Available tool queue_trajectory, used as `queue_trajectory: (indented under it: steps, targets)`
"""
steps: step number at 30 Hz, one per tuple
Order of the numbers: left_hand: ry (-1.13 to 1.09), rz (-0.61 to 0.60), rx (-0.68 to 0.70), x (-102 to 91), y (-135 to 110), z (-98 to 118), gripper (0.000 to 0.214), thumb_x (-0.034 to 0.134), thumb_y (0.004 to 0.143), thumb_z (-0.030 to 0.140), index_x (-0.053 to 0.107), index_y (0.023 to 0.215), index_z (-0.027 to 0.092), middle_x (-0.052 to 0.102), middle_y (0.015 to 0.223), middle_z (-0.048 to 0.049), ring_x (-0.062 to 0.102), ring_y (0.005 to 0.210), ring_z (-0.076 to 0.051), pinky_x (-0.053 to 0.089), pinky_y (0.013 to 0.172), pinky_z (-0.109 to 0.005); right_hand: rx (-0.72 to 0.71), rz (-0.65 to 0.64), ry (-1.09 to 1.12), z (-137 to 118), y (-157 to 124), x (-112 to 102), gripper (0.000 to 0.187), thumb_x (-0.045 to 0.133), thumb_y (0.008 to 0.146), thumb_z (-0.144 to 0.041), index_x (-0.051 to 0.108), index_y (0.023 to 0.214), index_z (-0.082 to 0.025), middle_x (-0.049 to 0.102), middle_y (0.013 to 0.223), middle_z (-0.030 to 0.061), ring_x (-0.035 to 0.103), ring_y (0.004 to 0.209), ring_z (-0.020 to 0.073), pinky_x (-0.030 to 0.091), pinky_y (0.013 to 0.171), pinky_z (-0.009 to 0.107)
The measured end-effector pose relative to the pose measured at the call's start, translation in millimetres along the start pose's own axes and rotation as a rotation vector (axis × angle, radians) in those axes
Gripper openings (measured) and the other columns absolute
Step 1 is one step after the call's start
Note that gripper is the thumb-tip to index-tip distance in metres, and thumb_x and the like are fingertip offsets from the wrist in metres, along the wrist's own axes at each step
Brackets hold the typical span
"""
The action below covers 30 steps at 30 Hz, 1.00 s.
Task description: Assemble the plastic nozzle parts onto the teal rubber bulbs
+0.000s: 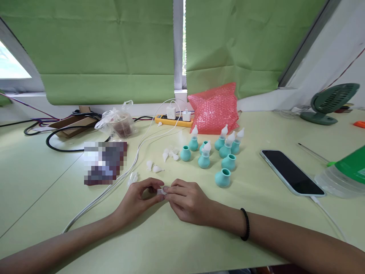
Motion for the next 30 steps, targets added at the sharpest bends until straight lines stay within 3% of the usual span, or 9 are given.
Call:
queue_trajectory:
  steps: [16, 20, 22, 27, 30]
  targets:
    - [0.034, 0.003, 0.027, -0.4, -0.1, 3.4, 0.017, 0.062, 0.069, 0.023, 0.061, 0.084, 0.017, 0.062, 0.073, -0.0018, 0.056, 0.068, -0.015, 0.045, 0.064, -0.027, 0.02, 0.01, 0.074, -4.8, 0.6, -1.8, 0.018, 0.05, 0.072, -0.003, 0.056, 0.082, -0.016, 0.063, 0.076, 0.0037, 0.055, 0.07, 0.0128, 0.048, 0.061, 0.025]
    - [-0.039, 0.09, 0.101, -4.0, -1.7, 3.9, 0.015, 0.063, 0.069, 0.02, 0.06, 0.084, 0.017, 0.061, 0.075, -0.0025, 0.055, 0.07, -0.015, 0.045, 0.067, -0.029, 0.201, 0.169, 0.171, -4.2, 4.8, -6.5, 0.033, 0.056, 0.071, -0.009, 0.051, 0.102, -0.017, 0.062, 0.092, 0.0069, 0.055, 0.084, 0.016, 0.048, 0.074, 0.031]
    - [-0.125, 0.116, 0.172, -5.0, -2.8, 4.5, 0.012, 0.062, 0.07, 0.018, 0.059, 0.081, 0.017, 0.061, 0.077, -0.0032, 0.055, 0.072, -0.015, 0.046, 0.068, -0.029, 0.297, 0.178, 0.198, -1.9, 5.8, -5.8, 0.04, 0.061, 0.068, -0.014, 0.049, 0.107, -0.017, 0.06, 0.097, 0.0086, 0.054, 0.087, 0.0178, 0.048, 0.075, 0.033]
    - [-0.234, 0.08, 0.237, -4.2, -3.6, 7.9, 0.011, 0.061, 0.069, 0.014, 0.058, 0.08, 0.015, 0.059, 0.08, -0.0052, 0.056, 0.076, -0.016, 0.049, 0.068, -0.029, 0.366, 0.114, 0.254, 3.9, 4.1, -0.5, 0.023, 0.059, 0.072, -0.018, 0.057, 0.094, -0.017, 0.061, 0.075, 0.0034, 0.056, 0.065, 0.0123, 0.048, 0.06, 0.026]
    - [-0.275, 0.019, 0.196, -3.7, -3.4, 10.5, 0.025, 0.066, 0.065, 0.015, 0.058, 0.089, 0.014, 0.06, 0.084, -0.0062, 0.057, 0.078, -0.017, 0.049, 0.07, -0.03, 0.373, 0.123, 0.249, 4.7, 2.7, -0.3, 0.02, 0.06, 0.072, -0.019, 0.058, 0.092, -0.017, 0.062, 0.074, 0.0035, 0.057, 0.065, 0.012, 0.048, 0.06, 0.025]
Point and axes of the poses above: each hand's wrist, its own y-axis towards the middle knuckle, its own x-axis out of the palm, z = x × y, the point moved 2 cm from there along y, towards the middle knuckle
